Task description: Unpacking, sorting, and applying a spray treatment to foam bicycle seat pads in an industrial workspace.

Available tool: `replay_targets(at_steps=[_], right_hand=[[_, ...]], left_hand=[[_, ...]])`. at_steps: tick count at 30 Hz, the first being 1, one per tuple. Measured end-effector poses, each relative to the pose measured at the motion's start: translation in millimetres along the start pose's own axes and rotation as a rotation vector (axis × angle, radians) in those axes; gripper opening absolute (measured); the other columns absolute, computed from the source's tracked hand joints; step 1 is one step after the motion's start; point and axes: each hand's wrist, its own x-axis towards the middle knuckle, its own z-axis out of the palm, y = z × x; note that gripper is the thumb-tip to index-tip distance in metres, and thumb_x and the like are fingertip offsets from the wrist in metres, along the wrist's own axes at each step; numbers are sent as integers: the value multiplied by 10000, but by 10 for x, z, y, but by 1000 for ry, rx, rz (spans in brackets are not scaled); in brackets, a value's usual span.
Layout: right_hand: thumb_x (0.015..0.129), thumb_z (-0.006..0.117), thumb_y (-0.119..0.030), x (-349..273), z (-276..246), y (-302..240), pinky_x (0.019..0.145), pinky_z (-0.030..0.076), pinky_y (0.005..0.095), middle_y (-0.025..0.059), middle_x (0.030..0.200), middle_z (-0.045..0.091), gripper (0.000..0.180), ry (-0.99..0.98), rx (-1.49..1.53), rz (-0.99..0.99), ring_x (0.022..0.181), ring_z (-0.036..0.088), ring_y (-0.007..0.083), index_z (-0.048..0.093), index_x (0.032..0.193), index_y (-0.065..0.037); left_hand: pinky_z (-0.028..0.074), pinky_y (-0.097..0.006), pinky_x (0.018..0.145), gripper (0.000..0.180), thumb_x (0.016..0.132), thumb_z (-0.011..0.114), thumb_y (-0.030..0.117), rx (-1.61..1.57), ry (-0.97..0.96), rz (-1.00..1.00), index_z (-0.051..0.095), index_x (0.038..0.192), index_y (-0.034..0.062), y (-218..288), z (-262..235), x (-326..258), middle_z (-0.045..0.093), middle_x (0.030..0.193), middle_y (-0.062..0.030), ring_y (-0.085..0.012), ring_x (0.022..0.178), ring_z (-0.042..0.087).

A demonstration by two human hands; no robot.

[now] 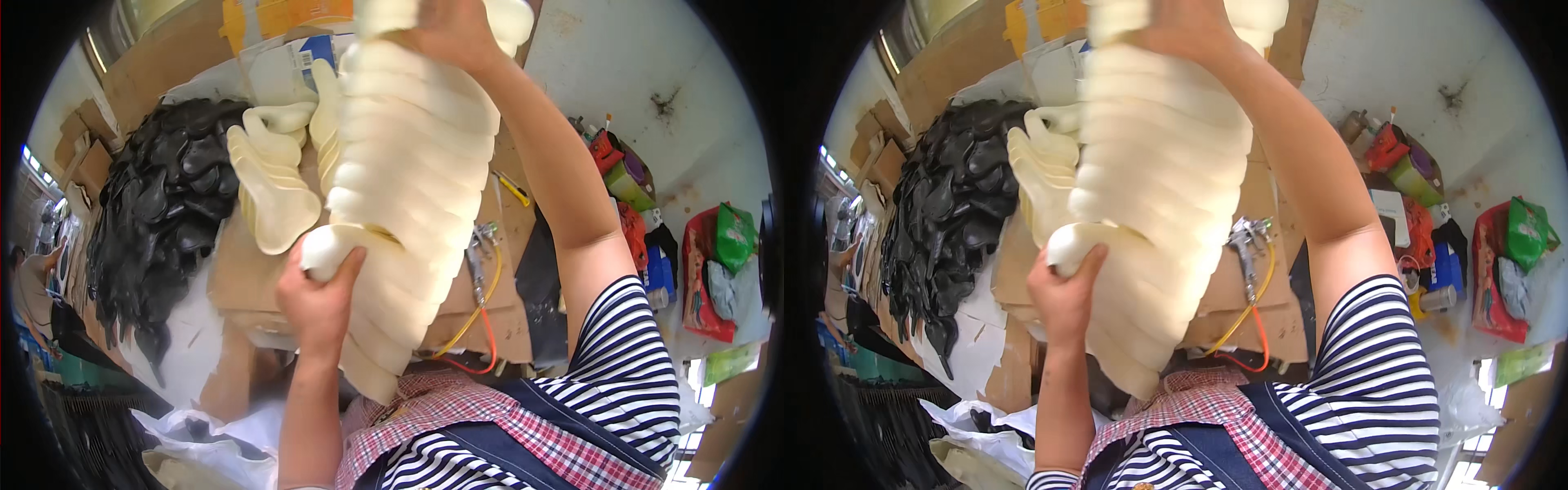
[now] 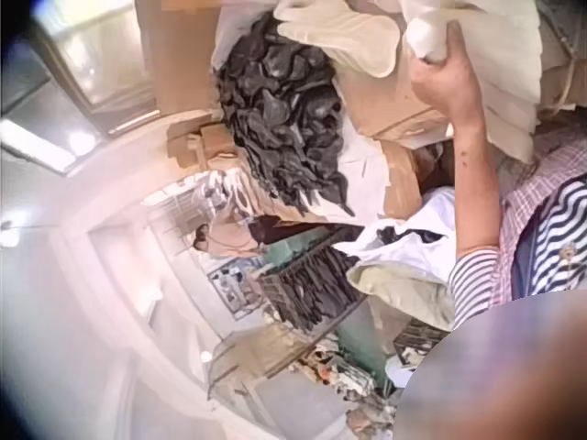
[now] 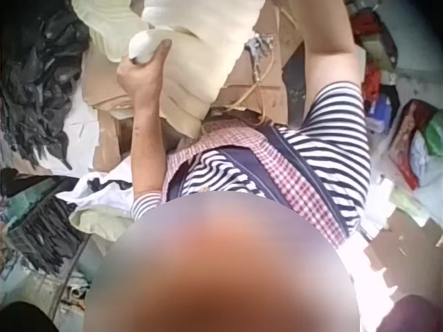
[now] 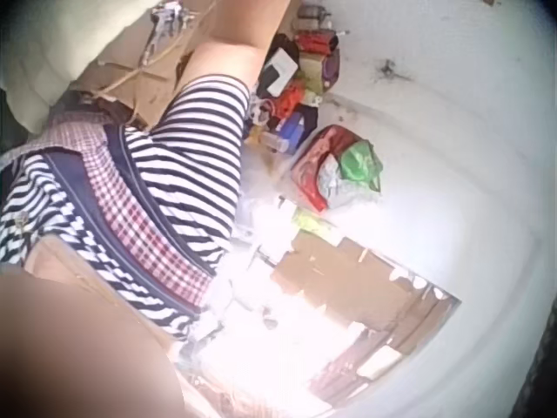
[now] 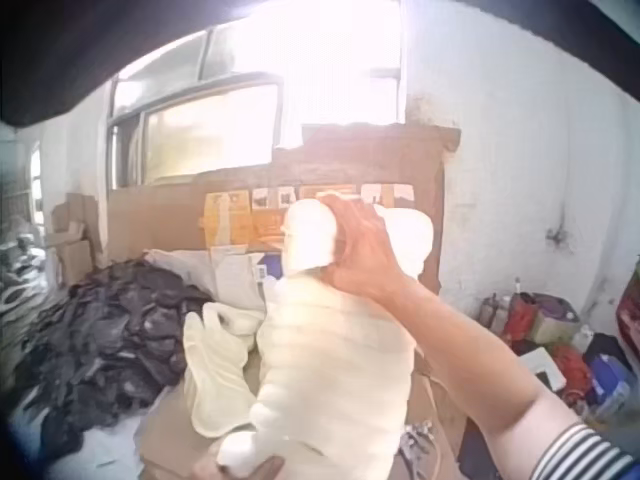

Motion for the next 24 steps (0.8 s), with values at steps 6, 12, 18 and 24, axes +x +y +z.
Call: replay_targets(at_steps=[6, 12, 18, 24], right_hand=[[550, 688, -52, -901, 960, 2223, 892, 437, 381, 146, 1106, 547, 700, -69, 414, 152, 1014, 540, 285, 483, 1219, -76], [657, 746, -202, -1865, 1958, 3161, 1031, 340, 357, 155, 1301, 459, 825, -184, 362, 458, 1199, 458, 264, 336, 1357, -55], [784, 642, -441, -1871, 2407, 3546, 922, 416, 405, 201, 1155, 561, 638, 208, 372, 927, 1122, 511, 323, 469, 1261, -54], [918, 505, -330, -2021, 1591, 3430, 803, 457, 293, 66, 997, 623, 341, 317, 641, 1038, 907, 584, 165, 571, 1117, -61]], left_hand=[[503, -343, 744, 537, 689, 783, 286, 387, -67, -100, 583, 1129, 52, -469, 1252, 127, 676, 890, -99, -251, 820, 658], [444, -381, 881, 806, 665, 788, 269, 294, -340, -110, 377, 1315, 28, -662, 1852, -85, 553, 1140, -186, -325, 1061, 545], [426, -392, 931, 883, 647, 801, 240, 473, -479, 91, 315, 1342, -4, -866, 1933, -275, 454, 1285, -206, -341, 1122, 514], [350, -425, 999, 966, 604, 814, 349, 465, -550, -108, 315, 1344, -19, -991, 1905, -150, 411, 1310, -233, -382, 1188, 417]])
